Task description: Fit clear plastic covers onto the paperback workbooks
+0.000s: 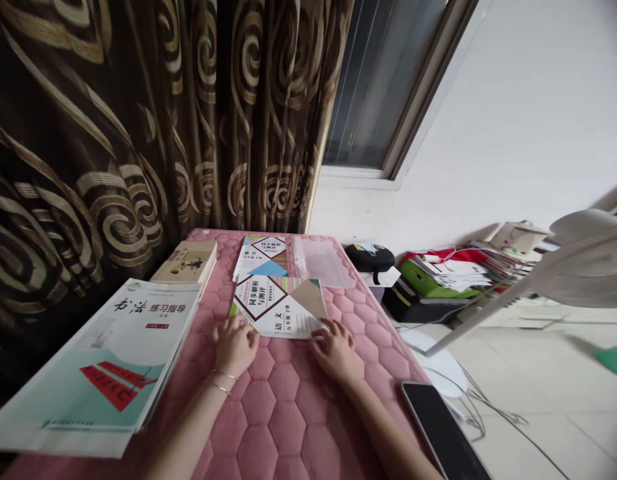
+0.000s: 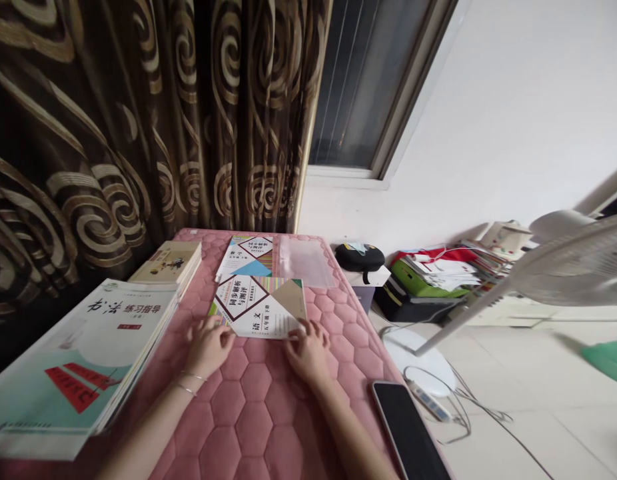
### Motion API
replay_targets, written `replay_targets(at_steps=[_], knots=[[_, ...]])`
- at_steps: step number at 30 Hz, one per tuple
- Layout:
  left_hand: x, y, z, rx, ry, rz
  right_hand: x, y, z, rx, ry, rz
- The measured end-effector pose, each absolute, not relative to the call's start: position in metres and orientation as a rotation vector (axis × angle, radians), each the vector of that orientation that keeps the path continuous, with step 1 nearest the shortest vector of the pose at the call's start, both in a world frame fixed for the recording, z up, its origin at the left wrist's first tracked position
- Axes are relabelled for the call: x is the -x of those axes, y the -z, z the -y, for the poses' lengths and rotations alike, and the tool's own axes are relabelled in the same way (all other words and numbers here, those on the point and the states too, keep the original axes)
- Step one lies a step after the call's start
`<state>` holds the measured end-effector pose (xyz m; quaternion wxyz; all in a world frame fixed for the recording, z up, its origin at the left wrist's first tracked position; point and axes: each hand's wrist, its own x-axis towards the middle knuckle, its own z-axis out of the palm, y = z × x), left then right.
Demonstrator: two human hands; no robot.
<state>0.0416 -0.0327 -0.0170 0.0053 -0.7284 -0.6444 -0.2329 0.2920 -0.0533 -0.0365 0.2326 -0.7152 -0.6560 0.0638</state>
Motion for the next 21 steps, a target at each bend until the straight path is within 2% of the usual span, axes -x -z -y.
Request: replay_targets(at_steps=[4,9,21], knots=[[-0.079,0.024,0.035,2.259,0.747,1.970,-0.244,0.038,0.043,1.972,-0.067,1.809],[-0.086,0.030,0.033,2.239,0.702,2.017,-0.228,0.043,0.035,1.972,-0.097,1.846],[0.004,0.020,0.019,2.491,0.806,2.106,-0.330,0.043,0.047,2.027,-0.289,1.724]])
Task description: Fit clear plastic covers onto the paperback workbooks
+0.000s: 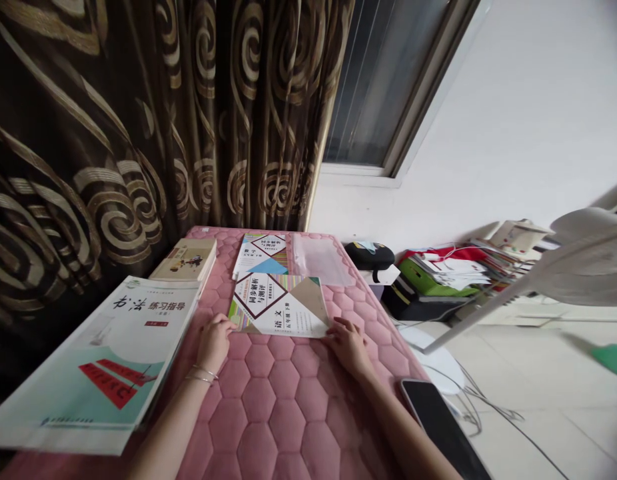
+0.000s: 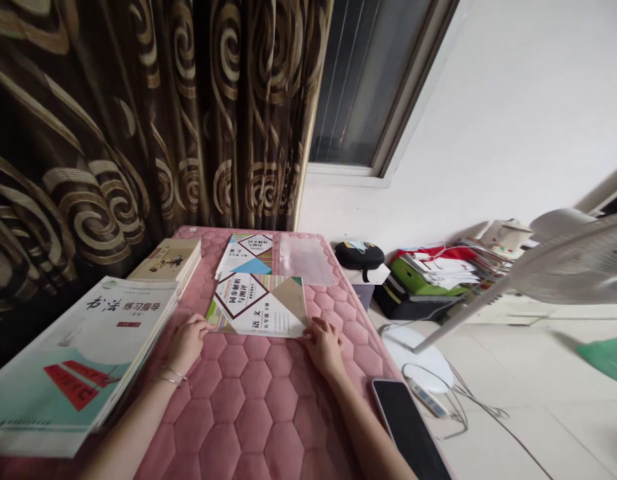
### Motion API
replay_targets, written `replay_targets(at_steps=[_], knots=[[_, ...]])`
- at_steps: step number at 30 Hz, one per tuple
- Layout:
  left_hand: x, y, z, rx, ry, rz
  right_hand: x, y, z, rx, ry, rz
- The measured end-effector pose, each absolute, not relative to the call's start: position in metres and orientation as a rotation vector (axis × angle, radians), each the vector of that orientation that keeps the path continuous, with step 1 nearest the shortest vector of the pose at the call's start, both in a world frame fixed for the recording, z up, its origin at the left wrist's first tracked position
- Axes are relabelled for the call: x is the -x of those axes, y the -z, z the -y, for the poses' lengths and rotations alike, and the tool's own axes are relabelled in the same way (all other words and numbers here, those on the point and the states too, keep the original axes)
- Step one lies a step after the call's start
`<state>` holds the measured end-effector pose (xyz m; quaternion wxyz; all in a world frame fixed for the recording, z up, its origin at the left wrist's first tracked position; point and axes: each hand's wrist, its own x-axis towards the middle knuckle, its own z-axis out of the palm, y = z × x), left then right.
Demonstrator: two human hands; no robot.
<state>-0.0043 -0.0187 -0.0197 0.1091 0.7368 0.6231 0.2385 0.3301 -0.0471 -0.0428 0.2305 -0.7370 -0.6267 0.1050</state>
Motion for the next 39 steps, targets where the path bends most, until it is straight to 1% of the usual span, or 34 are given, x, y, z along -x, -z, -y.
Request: replay_targets(at_steps=[7,11,13,15,18,22,25,28,32,34,35,37,39], knots=[[0.021,0.029,0.009,-2.170,-0.719,-1.725,-0.344,0.039,0.044,1.994,-0.389,1.747],[0.014,0.024,0.017,-2.272,-0.611,-1.866,-0.355,0.044,0.040,1.920,-0.458,1.746],[-0.002,0.019,0.025,-2.354,-0.583,-1.922,-0.362,0.047,0.036,1.850,-0.537,1.739],[-0.027,0.017,0.032,-2.427,-0.582,-1.850,-0.366,0.046,0.032,1.784,-0.586,1.694],[-0.073,0.017,0.035,-2.571,-0.558,-1.672,-0.355,0.038,0.022,1.719,-0.516,1.686],[-0.124,0.021,0.026,-2.708,-0.436,-1.572,-0.317,0.024,0.002,1.598,-0.451,1.954],[-0.139,0.022,0.020,-2.724,-0.378,-1.561,-0.288,0.018,-0.016,1.568,-0.434,2.197],[-0.134,0.021,0.025,-2.727,-0.364,-1.551,-0.269,0.015,-0.031,1.591,-0.409,2.323],[-0.103,0.023,0.055,-2.742,-0.366,-1.489,-0.262,0.013,-0.038,1.712,-0.330,2.271],[-0.080,0.027,0.076,-2.723,-0.412,-1.466,-0.264,0.013,-0.034,1.827,-0.270,2.194],[-0.068,0.029,0.087,-2.670,-0.495,-1.486,-0.264,0.014,-0.030,1.885,-0.243,2.153],[-0.044,0.033,0.104,-2.497,-0.587,-1.676,-0.265,0.016,-0.017,1.991,-0.204,2.081],[-0.023,0.034,0.112,-2.294,-0.577,-1.860,-0.263,0.019,-0.001,2.073,-0.204,2.012]])
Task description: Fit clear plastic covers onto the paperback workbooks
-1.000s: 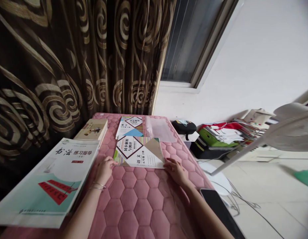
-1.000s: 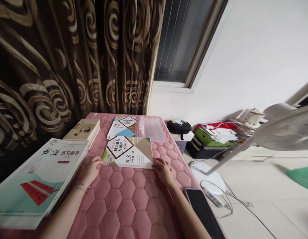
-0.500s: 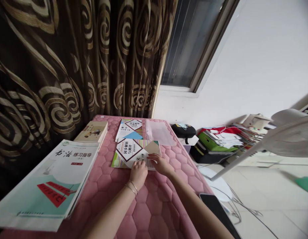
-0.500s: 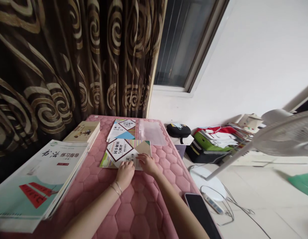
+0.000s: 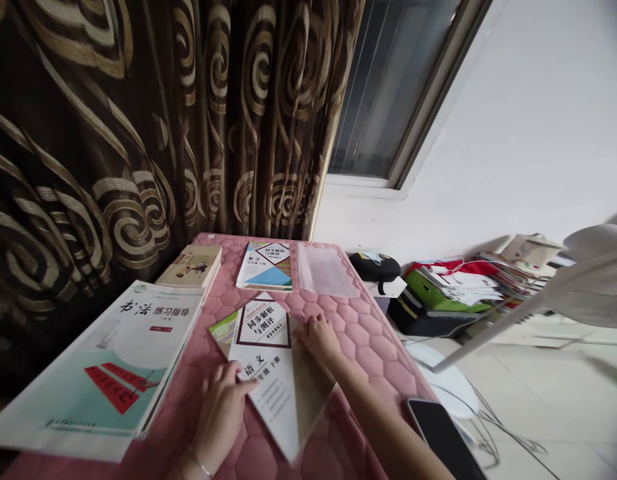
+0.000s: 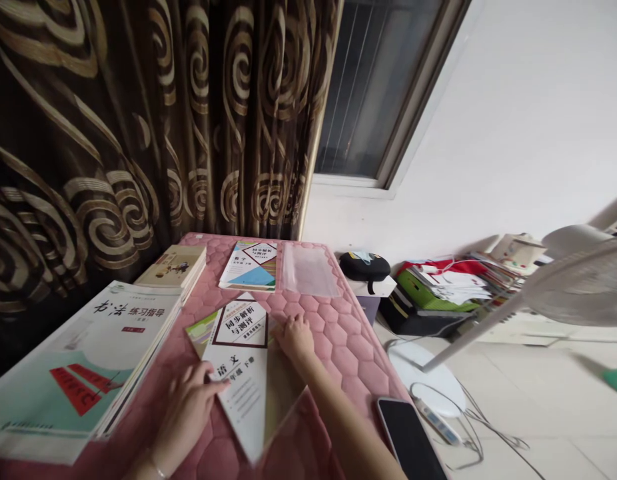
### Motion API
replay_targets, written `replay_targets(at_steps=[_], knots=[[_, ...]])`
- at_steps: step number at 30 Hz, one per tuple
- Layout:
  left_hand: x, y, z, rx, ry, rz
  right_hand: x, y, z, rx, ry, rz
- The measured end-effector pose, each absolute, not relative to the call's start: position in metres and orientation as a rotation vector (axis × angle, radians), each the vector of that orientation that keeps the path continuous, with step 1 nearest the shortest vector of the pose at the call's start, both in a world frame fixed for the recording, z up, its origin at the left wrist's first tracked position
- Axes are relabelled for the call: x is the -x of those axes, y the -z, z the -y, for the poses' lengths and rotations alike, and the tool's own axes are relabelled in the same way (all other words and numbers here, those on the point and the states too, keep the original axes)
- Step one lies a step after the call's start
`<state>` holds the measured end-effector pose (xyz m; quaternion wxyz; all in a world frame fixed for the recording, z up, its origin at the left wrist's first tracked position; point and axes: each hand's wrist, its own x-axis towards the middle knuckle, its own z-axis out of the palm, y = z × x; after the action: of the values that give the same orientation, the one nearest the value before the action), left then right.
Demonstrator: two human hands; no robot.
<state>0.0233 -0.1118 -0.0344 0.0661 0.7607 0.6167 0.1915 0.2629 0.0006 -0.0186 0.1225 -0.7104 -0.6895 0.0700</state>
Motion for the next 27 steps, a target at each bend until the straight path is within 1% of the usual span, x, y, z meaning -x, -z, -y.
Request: replay_targets(at_steps=[3,8,14,17,20,22,24,27], knots=[[-0.003,0.034,0.107,-2.098,-0.583,-1.965,-0.255,0.021,0.025,2.170,-0.282,1.908],[0.002,0.034,0.081,-2.027,-0.586,-2.008,-0.246,0.020,0.048,2.238,-0.409,1.821],[-0.004,0.041,0.054,-1.889,-0.596,-2.079,-0.257,0.031,0.056,2.082,-0.568,1.832],[-0.008,0.038,0.042,-1.818,-0.611,-2.097,-0.262,0.041,0.061,1.990,-0.608,1.741],[-0.013,0.033,0.033,-1.759,-0.631,-2.091,-0.264,0.046,0.062,1.929,-0.750,1.602],[-0.016,0.034,0.032,-1.736,-0.698,-2.050,-0.266,0.046,0.062,1.884,-0.873,1.552],[-0.016,0.036,0.031,-1.709,-0.837,-1.998,-0.268,0.043,0.062,1.803,-0.958,1.534],[-0.011,0.034,0.028,-1.623,-1.073,-1.963,-0.270,0.032,0.064,1.662,-0.915,1.487]])
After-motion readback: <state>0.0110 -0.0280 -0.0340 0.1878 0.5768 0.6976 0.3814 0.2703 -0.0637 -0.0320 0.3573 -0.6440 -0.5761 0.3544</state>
